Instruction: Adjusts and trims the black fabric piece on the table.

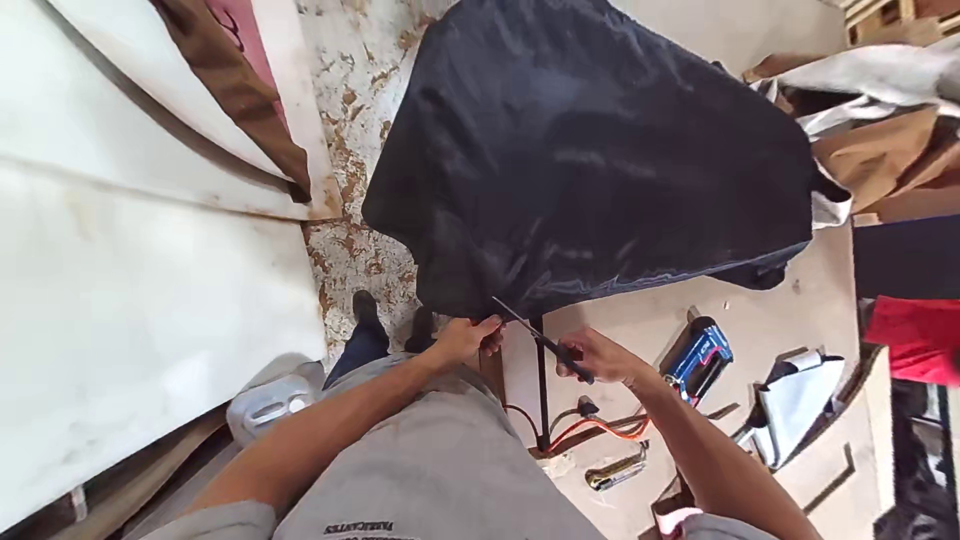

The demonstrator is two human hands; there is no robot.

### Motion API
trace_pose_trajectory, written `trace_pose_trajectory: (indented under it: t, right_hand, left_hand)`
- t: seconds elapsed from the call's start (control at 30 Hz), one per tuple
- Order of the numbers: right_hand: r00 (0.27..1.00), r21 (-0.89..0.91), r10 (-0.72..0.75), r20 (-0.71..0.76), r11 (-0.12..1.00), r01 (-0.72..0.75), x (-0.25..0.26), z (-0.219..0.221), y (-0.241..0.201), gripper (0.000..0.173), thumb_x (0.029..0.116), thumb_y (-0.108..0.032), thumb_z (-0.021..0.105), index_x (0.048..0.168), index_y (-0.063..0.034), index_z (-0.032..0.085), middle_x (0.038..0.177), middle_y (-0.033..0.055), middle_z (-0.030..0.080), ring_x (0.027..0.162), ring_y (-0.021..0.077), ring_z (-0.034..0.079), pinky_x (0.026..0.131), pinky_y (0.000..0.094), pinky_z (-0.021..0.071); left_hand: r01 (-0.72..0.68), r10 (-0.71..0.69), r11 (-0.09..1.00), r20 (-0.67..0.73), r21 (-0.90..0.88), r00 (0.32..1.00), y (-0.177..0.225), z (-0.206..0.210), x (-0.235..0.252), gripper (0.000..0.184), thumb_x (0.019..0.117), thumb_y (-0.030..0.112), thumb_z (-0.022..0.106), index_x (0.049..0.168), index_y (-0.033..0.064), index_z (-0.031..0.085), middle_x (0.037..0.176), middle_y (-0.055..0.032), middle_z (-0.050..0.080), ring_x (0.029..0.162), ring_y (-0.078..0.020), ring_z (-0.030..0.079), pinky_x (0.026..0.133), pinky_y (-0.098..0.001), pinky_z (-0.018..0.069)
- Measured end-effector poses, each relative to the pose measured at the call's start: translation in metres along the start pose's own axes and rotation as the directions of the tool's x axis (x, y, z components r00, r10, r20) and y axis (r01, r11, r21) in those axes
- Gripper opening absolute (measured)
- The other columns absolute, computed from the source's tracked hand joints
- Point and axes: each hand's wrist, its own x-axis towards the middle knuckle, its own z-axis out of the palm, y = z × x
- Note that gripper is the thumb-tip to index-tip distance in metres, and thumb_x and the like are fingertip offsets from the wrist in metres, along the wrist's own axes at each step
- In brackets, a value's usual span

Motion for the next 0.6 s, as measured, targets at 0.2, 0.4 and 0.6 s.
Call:
trace_pose_trajectory:
  t: [0.2, 0.4, 0.6]
  right_hand:
    - [0.999, -0.041, 0.035, 0.001, 0.999, -0.035, 0.004, -0.001, -0.013, 0.035, 0.0846, -0.047, 0.076, 0.081, -0.0139, 0.065, 0.063, -0.0074, 0.061, 0.054, 0.0039, 0.059, 0.051, 0.0253, 0.0515]
    - [0.999, -0.056, 0.047, -0.028, 0.997, -0.049, 0.015, 0.004, -0.038, 0.029, 0.0875, -0.038, 0.077, 0.082, -0.0107, 0.066, 0.063, -0.0060, 0.061, 0.054, 0.0043, 0.060, 0.052, 0.0250, 0.0530]
    - [0.989, -0.032, 0.116, -0.089, 0.992, -0.119, 0.027, 0.013, -0.052, 0.037, 0.0839, -0.047, 0.077, 0.085, -0.0117, 0.065, 0.065, -0.0057, 0.059, 0.056, 0.0066, 0.060, 0.055, 0.0277, 0.0546]
  left_hand:
    - [0.052, -0.052, 0.998, -0.001, -0.041, 0.999, 0.001, -0.006, -0.002, 0.025, 0.1073, 0.021, 0.055, 0.106, -0.0007, 0.069, 0.078, -0.0022, 0.072, 0.065, -0.0097, 0.069, 0.063, -0.0246, 0.0596]
    - [0.100, -0.099, 0.995, 0.057, -0.022, 0.993, -0.002, -0.012, -0.002, 0.025, 0.1061, 0.022, 0.058, 0.104, 0.0000, 0.070, 0.077, -0.0002, 0.072, 0.064, -0.0081, 0.069, 0.062, -0.0240, 0.0595]
    - [0.137, -0.140, 0.990, 0.139, 0.034, 0.980, -0.004, -0.021, -0.003, 0.027, 0.1061, 0.026, 0.058, 0.103, 0.0025, 0.071, 0.078, 0.0007, 0.072, 0.065, -0.0074, 0.068, 0.062, -0.0239, 0.0587]
